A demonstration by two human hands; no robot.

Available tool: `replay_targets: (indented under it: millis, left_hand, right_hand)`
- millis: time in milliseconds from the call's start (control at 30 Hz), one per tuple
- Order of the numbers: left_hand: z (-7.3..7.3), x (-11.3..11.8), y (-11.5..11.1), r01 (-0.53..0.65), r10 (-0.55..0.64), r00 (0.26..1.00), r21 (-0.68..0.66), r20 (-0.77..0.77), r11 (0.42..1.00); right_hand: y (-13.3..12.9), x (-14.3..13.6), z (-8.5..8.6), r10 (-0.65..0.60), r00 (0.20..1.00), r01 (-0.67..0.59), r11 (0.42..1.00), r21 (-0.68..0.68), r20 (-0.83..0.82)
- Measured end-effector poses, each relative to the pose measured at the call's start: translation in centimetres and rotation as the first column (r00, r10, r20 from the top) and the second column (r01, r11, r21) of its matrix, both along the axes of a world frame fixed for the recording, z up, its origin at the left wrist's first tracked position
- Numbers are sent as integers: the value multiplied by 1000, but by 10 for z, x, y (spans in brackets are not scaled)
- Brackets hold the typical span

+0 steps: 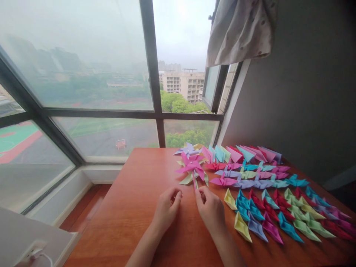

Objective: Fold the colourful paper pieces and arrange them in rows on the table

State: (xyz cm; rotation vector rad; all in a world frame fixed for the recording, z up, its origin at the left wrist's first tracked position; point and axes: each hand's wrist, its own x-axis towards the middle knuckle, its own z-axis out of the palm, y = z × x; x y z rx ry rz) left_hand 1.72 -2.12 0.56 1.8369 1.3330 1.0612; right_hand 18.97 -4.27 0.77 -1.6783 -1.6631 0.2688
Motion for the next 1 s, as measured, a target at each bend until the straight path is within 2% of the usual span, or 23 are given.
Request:
replay_targets:
  millis: [133, 267, 567, 833, 1000]
  left_hand:
    - [-2, 6, -6, 84, -73, 974, 41, -214, 996]
    - [-2, 7, -7, 128, -106, 944, 52, -311, 990]
    - [-4, 9, -7, 143, -112, 919, 56, -379, 988]
    - [-6, 10, -7, 150, -109, 909, 71, -402, 986]
    - [-8, 10, -6, 147, -106, 909, 71, -402, 987]
  right_hand:
    - [3, 8, -11, -85, 988, 96, 992, -85, 125]
    - [1, 2, -22, -111, 980, 128, 987, -96, 165]
    - [-2, 3, -31, -87, 965, 117, 987, -110, 247]
    - [-6, 6, -26, -1, 984, 12, 998, -58, 175]
    - [-5, 6, -29, 19, 982, -7, 998, -63, 186]
